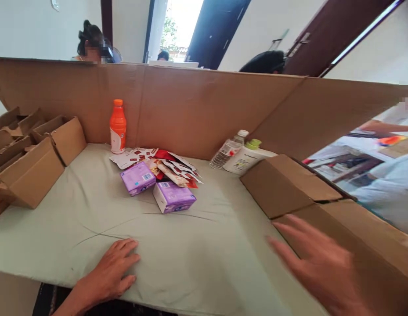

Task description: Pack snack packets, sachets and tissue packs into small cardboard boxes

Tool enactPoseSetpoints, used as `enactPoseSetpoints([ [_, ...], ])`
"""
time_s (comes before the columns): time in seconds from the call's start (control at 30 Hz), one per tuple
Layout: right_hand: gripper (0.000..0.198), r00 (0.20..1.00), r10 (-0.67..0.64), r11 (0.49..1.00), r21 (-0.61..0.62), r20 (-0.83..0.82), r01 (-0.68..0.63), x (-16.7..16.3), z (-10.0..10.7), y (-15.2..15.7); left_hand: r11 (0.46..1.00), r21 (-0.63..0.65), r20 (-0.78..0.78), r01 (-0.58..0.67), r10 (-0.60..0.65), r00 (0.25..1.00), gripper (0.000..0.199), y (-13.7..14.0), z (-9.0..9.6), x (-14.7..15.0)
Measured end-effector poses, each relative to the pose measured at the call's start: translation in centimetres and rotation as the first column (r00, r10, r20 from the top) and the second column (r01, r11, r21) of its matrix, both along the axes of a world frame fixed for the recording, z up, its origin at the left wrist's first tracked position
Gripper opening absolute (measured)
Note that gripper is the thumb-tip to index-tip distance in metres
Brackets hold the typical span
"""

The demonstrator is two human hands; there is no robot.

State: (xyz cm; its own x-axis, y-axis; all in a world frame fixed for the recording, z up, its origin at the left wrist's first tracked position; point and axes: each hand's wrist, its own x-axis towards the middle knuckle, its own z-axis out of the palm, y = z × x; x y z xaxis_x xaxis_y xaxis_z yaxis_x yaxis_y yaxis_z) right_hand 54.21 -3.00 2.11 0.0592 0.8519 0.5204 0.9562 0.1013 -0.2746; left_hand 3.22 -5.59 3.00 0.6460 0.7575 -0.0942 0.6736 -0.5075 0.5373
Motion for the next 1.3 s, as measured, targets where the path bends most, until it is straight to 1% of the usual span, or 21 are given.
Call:
enactPoseSetpoints([
  [0.03,0.047,0.998,0.066,0.998,0.021,0.021,-0.067,-3.3,-0.9,1.4,1.000,-0.024,0.001,-0.010,0.010,1.000,0.053,-0.2,0.0,-0.2],
  [0.1,0.054,0.984,0.175,0.984,-0.034,0.014,-0.174,-9.2,-2.8,4.2,0.997,-0.075,-0.017,-0.027,0.025,1.000,0.055,-0.5,0.1,-1.0],
  [0.2,0.060,0.974,0.211,0.970,-0.103,-0.087,-0.220,-14.8,-5.6,7.3,0.992,-0.107,-0.063,-0.074,0.068,0.996,0.055,-0.7,0.4,-3.4],
  [0.27,0.061,0.966,0.189,0.974,-0.092,-0.175,-0.207,-16.2,-7.2,8.3,0.988,-0.011,-0.081,-0.152,0.151,0.985,0.055,-0.5,0.8,-5.9],
  [0.3,0.061,0.960,0.186,0.975,-0.080,-0.208,-0.206,-16.4,-8.0,8.5,0.971,0.104,-0.073,-0.216,0.224,0.972,0.054,-0.3,1.2,-7.4],
  [0.33,0.061,0.956,0.188,0.975,-0.070,-0.227,-0.209,-16.4,-8.7,8.4,0.920,0.258,-0.045,-0.295,0.317,0.947,0.051,0.1,1.8,-8.9],
  [0.37,0.062,0.953,0.194,0.975,-0.065,-0.231,-0.214,-16.2,-9.4,8.2,0.824,0.423,0.005,-0.376,0.413,0.911,0.049,0.7,2.7,-10.5],
  [0.43,0.064,0.957,0.196,0.975,-0.057,-0.212,-0.213,-15.8,-10.4,7.5,0.524,0.690,0.152,-0.499,0.568,0.809,0.045,2.3,5.1,-13.6],
  [0.47,0.065,0.961,0.188,0.978,-0.056,-0.201,-0.203,-15.7,-10.7,7.2,0.387,0.759,0.210,-0.524,0.616,0.759,0.046,3.4,6.5,-15.0],
  [0.5,0.064,0.965,0.176,0.980,-0.060,-0.197,-0.191,-15.6,-10.9,6.9,0.279,0.795,0.255,-0.539,0.653,0.713,0.049,4.6,8.0,-16.3],
  [0.53,0.064,0.966,0.163,0.981,-0.069,-0.199,-0.180,-15.6,-11.0,6.7,0.202,0.802,0.288,-0.561,0.692,0.662,0.053,5.8,9.5,-17.5],
  [0.57,0.064,0.967,0.152,0.982,-0.080,-0.204,-0.171,-15.6,-11.0,6.6,0.160,0.781,0.306,-0.604,0.745,0.593,0.058,7.1,10.7,-18.5],
  [0.63,0.064,0.966,0.140,0.982,-0.095,-0.216,-0.164,-15.7,-10.8,6.6,0.125,0.702,0.306,-0.701,0.835,0.456,0.065,9.2,12.2,-20.2],
  [0.7,0.065,0.964,0.137,0.983,-0.088,-0.230,-0.161,-15.8,-10.6,6.7,0.133,0.627,0.278,-0.768,0.882,0.380,0.059,10.4,12.6,-21.2],
  [0.77,0.065,0.959,0.130,0.984,-0.083,-0.250,-0.155,-15.8,-10.6,6.8,0.183,0.595,0.257,-0.782,0.879,0.401,0.044,10.5,12.2,-21.2],
  [0.83,0.065,0.955,0.119,0.984,-0.095,-0.273,-0.150,-15.9,-10.6,6.8,0.273,0.581,0.236,-0.767,0.845,0.480,0.034,9.4,11.7,-20.1],
  [0.93,0.065,0.953,0.104,0.986,-0.098,-0.286,-0.137,-16.0,-10.5,6.6,0.434,0.570,0.208,-0.697,0.745,0.634,0.032,6.5,11.6,-17.2],
  [1.0,0.065,0.954,0.098,0.988,-0.089,-0.284,-0.128,-16.2,-10.2,6.4,0.538,0.572,0.217,-0.619,0.629,0.747,0.028,4.4,12.1,-15.2],
  [1.1,0.065,0.950,0.109,0.987,-0.084,-0.292,-0.139,-16.5,-9.4,6.1,0.676,0.581,0.243,-0.454,0.388,0.889,0.015,1.8,13.2,-12.6],
  [1.23,0.063,0.941,0.123,0.984,-0.086,-0.314,-0.158,-16.9,-8.7,6.1,0.847,0.477,0.236,-0.235,0.134,0.962,0.026,0.2,13.4,-9.8],
  [1.3,0.063,0.939,0.125,0.983,-0.091,-0.320,-0.162,-17.0,-8.4,6.2,0.888,0.427,0.257,-0.172,0.063,0.964,0.029,0.1,12.8,-8.6],
])
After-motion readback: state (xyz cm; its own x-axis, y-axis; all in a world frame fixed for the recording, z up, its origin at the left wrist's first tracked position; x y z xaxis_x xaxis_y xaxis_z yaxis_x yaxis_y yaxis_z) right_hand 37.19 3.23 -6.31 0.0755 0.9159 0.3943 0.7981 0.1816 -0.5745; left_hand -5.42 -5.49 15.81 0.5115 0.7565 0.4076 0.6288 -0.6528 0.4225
